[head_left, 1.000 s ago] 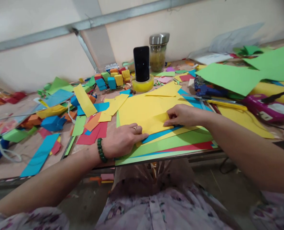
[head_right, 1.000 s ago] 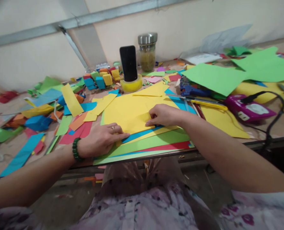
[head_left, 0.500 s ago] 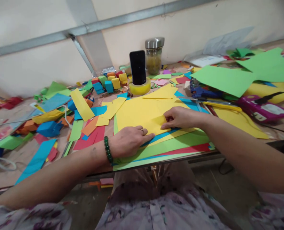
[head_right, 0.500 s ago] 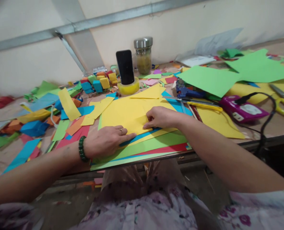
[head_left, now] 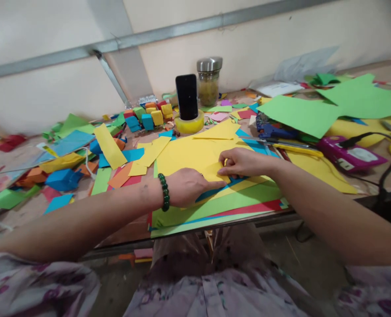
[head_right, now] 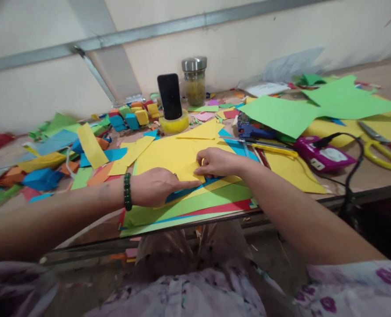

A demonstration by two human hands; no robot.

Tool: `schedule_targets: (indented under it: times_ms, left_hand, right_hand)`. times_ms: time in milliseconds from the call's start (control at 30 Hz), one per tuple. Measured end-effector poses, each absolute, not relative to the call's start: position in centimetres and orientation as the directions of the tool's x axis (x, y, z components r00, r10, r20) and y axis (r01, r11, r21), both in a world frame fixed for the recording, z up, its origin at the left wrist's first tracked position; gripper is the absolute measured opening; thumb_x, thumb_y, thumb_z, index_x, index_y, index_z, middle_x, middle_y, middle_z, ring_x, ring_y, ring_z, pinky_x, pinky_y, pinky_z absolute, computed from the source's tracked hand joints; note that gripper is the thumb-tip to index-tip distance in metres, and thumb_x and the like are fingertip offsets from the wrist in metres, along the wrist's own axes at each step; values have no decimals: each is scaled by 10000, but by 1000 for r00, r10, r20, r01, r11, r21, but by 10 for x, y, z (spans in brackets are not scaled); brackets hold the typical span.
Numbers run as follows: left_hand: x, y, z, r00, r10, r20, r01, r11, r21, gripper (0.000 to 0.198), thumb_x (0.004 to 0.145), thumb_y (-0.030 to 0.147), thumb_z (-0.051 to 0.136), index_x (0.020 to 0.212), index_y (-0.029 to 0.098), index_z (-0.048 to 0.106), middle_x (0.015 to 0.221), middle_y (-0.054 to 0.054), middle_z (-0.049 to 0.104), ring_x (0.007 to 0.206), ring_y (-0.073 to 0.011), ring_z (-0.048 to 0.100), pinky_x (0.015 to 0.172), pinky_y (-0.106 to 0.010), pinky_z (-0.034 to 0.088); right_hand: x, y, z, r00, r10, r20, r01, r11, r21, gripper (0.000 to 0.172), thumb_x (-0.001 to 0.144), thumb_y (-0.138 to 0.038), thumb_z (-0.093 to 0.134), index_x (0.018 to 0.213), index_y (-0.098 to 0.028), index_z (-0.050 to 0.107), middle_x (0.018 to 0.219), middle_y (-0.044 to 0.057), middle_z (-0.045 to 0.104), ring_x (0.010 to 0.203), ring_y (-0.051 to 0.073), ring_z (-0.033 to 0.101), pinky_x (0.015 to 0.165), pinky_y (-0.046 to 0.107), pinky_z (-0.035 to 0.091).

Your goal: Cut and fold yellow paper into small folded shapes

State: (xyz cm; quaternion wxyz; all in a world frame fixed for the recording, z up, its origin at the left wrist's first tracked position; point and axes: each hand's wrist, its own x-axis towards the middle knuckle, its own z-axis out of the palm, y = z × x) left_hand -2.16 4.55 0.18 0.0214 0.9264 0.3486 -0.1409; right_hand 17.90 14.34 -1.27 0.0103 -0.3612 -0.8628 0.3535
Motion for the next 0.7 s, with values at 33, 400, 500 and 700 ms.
schedule_targets:
  times_ms: [33,400,500,700]
  left_hand:
    - [-19,47,4,712,638,-293,652,-756,-59,728,807,153,511,1492,275,296,848,-67,707,689,-198,633,556,-253,378]
    - [-3,52,13,643,650,-406,681,-727,-85,891,743,164,577,1532,269,175,911,-88,730,645,-212,628,606,-274,426]
    - [-8,46,13,600,707,-374,736,-671,-90,933,727,181,574,1541,195,118,907,-110,731,687,-239,646,609,-281,434]
    - [-31,23,9,565,822,-71,821,-569,-52,647,783,358,554,1403,206,451,1006,-112,698,864,-258,651,710,-318,494]
  right_hand:
    - [180,144,-14,-737,632,-237,606,464,-646,243,772,-425,624,845,-208,541,554,-29,610,489,131,533,476,245,330]
    - [194,166,-13,-627,765,147,477,526,-704,360,736,-534,639,670,-186,574,507,-32,540,462,100,470,472,240,319]
    - [195,165,-13,-666,724,177,423,563,-710,384,750,-543,629,652,-174,587,514,-33,537,472,92,424,482,245,308]
    - [189,161,-21,-664,678,315,389,673,-629,369,797,-520,612,687,-167,601,595,-12,572,558,115,469,538,255,344]
